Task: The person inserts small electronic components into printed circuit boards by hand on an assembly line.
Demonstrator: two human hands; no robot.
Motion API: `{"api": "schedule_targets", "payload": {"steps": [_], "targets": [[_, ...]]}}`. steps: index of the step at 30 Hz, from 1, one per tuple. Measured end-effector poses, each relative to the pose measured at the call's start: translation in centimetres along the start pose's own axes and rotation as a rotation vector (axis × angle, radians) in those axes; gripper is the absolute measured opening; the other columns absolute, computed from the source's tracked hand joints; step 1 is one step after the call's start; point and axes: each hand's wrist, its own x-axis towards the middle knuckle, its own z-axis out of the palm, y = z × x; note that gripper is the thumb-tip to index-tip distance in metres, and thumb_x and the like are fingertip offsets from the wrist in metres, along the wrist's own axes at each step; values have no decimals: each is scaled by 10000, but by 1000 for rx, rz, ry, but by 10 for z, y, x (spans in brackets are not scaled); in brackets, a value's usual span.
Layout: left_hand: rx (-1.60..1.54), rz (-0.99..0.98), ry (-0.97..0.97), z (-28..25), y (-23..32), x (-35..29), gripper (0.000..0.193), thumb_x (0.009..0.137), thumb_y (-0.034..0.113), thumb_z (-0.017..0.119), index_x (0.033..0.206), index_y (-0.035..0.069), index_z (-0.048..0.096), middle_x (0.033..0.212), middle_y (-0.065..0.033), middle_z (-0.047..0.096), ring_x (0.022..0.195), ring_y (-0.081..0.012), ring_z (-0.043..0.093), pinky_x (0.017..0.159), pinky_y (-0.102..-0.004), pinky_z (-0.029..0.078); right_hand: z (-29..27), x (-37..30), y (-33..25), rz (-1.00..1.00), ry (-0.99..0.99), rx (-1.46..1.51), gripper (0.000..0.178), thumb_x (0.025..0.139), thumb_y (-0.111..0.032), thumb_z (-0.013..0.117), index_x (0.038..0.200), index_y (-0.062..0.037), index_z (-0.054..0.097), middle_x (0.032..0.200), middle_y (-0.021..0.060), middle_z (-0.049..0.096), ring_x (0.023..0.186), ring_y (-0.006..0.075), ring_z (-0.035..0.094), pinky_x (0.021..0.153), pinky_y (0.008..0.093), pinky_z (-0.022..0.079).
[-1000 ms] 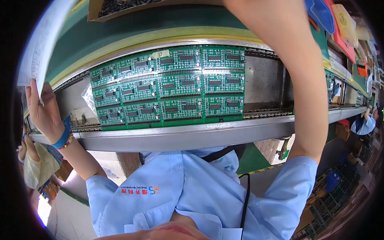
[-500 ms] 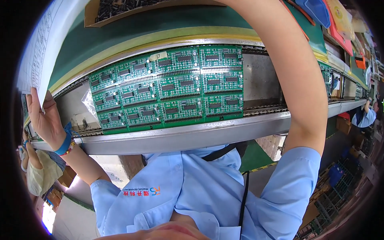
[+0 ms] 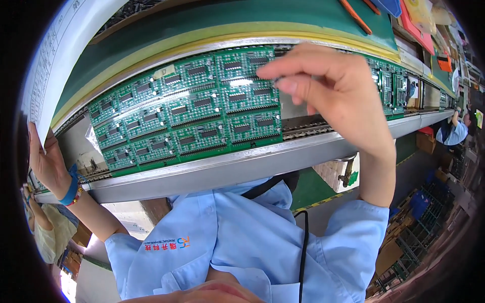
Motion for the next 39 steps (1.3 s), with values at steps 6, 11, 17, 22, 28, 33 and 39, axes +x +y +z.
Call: {"api": "schedule_targets", "payload": {"steps": [6, 11, 17, 22, 28, 33, 39], "targets": [[140, 48, 0, 9, -4, -2, 254, 911, 96, 518, 1115, -54, 536, 1039, -74, 532, 983, -128, 527, 803, -264, 371, -4, -24, 26, 279, 50, 240, 158, 776, -23, 678, 934, -16, 684, 712, 6, 635, 565, 34, 533, 505, 161, 423], [193, 74, -5, 13, -7, -2, 265, 919, 96, 504, 1121, -71, 545, 1024, -67, 506, 999, -130, 514, 810, -270, 372, 5, -31, 30, 226, 134, 184, 103, 779, -34, 675, 879, -10, 673, 729, 5, 640, 591, 46, 538, 524, 173, 425], [180, 59, 18, 11, -6, -5, 270, 927, 104, 495, 1133, -60, 554, 1028, -69, 503, 1037, -138, 499, 840, -285, 373, 16, -28, 33, -18, 169, -202, 53, 796, -60, 643, 836, -28, 630, 721, 42, 606, 597, 130, 550, 524, 242, 421], [192, 35, 63, 3, -6, -6, 279, 934, 100, 479, 1155, -51, 554, 1064, -84, 501, 1058, -154, 492, 858, -301, 385, 21, -24, 33, -175, 191, -443, 51, 786, -74, 637, 791, -45, 596, 719, 58, 577, 576, 219, 547, 507, 286, 428], [315, 191, -16, -4, -6, -7, 311, 943, 88, 440, 1201, -61, 531, 1130, -114, 490, 1069, -189, 487, 907, -331, 387, 23, -22, 27, -266, 180, -658, 65, 761, -80, 643, 785, -66, 584, 713, 44, 569, 582, 232, 566, 478, 310, 434], [206, 132, -53, -27, -1, 5, 328, 947, 90, 424, 1221, -66, 515, 1175, -133, 495, 1108, -210, 473, 948, -356, 378, 22, -24, 26, -482, 179, -902, 112, 715, -50, 652, 799, -78, 582, 717, 40, 579, 551, 206, 563, 459, 299, 431], [241, 187, 38, -20, 0, -7, 282, 942, 95, 443, 1152, -69, 536, 1123, -136, 527, 1057, -208, 501, 922, -346, 385, -1, 7, -6, -614, 338, -868, 68, 810, -22, 611, 867, -3, 643, 725, 74, 630, 565, 184, 575, 506, 256, 444]]}}
